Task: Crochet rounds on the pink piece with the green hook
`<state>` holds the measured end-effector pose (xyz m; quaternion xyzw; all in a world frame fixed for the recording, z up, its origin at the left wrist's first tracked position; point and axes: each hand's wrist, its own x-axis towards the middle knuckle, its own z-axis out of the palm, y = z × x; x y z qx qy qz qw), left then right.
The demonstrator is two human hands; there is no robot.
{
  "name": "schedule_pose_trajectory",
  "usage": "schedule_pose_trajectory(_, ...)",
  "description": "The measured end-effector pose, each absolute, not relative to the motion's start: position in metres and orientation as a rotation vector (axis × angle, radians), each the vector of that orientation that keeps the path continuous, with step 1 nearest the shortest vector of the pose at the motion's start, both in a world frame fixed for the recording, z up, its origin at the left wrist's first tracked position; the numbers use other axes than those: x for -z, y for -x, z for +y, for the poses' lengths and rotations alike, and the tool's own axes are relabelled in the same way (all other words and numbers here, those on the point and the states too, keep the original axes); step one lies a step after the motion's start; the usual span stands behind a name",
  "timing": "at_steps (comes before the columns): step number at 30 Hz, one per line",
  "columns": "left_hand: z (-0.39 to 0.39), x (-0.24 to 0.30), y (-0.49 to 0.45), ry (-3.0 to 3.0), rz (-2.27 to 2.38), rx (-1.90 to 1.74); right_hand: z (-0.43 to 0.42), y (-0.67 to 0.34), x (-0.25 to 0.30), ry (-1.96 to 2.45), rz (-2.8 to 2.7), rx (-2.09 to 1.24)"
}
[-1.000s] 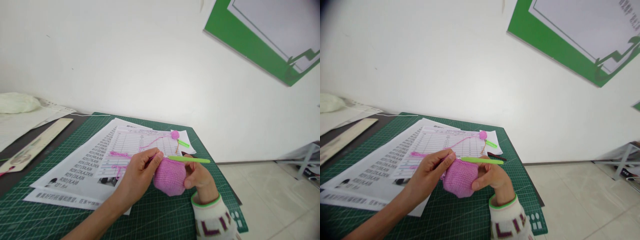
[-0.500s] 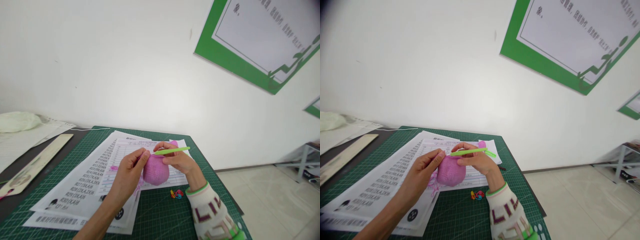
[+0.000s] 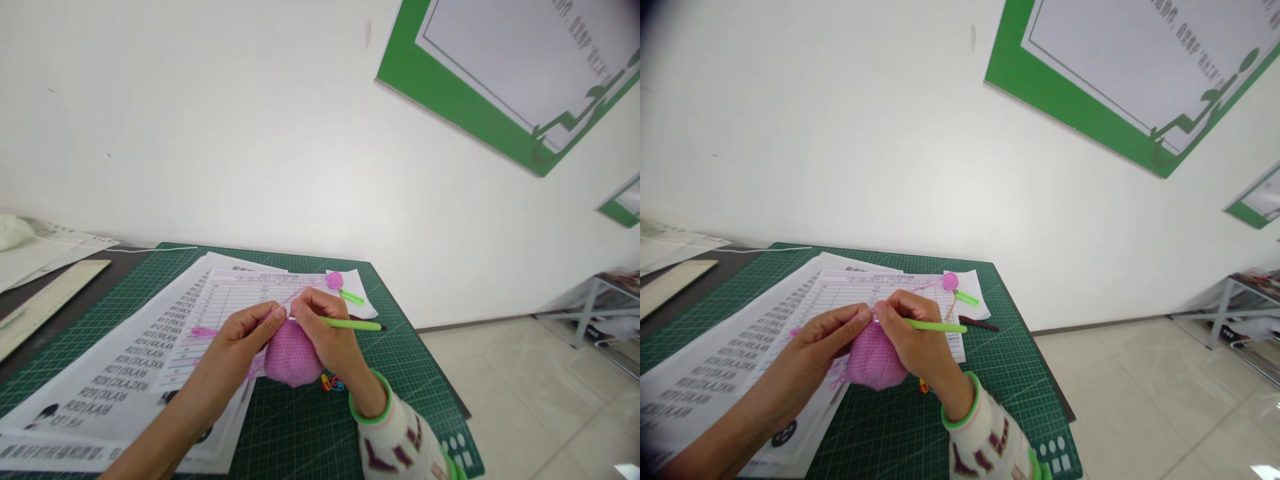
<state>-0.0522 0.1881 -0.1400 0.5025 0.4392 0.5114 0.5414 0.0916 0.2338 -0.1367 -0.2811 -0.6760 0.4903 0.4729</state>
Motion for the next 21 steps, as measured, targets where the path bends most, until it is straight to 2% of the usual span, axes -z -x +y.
schedule_pose_trajectory(6,0.182,0.137,0.05,-1.023,0.936,-1.202,0.223,-0.098,0.132,0.712,-1.681,-0.993)
schedule_pose_trajectory(21,0.174,0.134,0.047,-1.055,1.015,-1.325,0.224,-0.105,0.124,0.738,-1.613,-1.014)
